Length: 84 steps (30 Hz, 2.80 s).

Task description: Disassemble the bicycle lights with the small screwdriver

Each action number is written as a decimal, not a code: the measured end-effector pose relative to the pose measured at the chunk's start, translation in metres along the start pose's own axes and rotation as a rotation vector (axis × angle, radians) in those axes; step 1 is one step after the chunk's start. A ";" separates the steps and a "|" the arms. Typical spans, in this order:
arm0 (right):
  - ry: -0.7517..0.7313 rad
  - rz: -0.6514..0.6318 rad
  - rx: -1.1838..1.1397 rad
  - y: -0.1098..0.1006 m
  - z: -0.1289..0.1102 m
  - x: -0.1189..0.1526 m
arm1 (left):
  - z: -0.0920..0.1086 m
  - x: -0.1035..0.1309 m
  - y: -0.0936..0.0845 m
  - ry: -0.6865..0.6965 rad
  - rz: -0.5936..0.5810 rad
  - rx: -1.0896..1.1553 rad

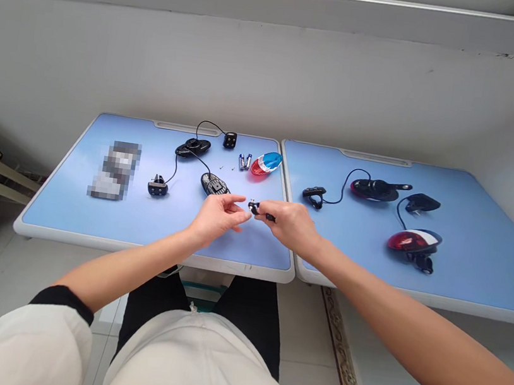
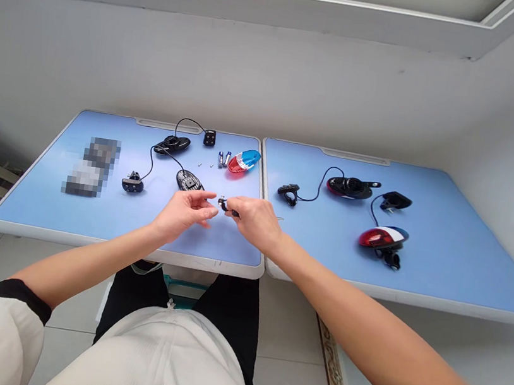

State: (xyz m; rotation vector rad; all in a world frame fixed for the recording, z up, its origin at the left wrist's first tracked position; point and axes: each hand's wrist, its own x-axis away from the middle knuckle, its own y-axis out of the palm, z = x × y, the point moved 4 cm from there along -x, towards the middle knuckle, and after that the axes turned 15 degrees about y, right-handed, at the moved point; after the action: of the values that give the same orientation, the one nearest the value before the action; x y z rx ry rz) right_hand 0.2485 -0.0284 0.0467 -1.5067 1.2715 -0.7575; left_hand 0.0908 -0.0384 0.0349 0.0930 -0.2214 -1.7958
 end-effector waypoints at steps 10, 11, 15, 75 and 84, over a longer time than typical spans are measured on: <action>0.172 0.063 0.227 0.014 0.048 -0.062 | 0.008 0.014 -0.076 0.272 0.244 -0.635; 0.168 0.063 0.233 0.016 0.050 -0.066 | 0.008 0.011 -0.083 0.278 0.257 -0.664; 0.132 0.050 0.257 0.019 0.053 -0.078 | 0.008 -0.006 -0.099 0.317 0.245 -0.761; 0.617 -0.470 -1.596 0.059 -0.043 -0.033 | 0.020 -0.046 -0.068 0.196 -0.094 -0.145; 0.689 -0.574 -1.539 0.050 -0.028 -0.029 | 0.014 -0.054 -0.066 0.186 -0.185 -0.132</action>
State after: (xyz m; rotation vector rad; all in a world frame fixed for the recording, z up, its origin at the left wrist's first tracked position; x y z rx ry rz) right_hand 0.1983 -0.0066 0.0125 -3.1037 2.1751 -0.6315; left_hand 0.0379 0.0298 0.0329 0.1901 0.0402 -1.9675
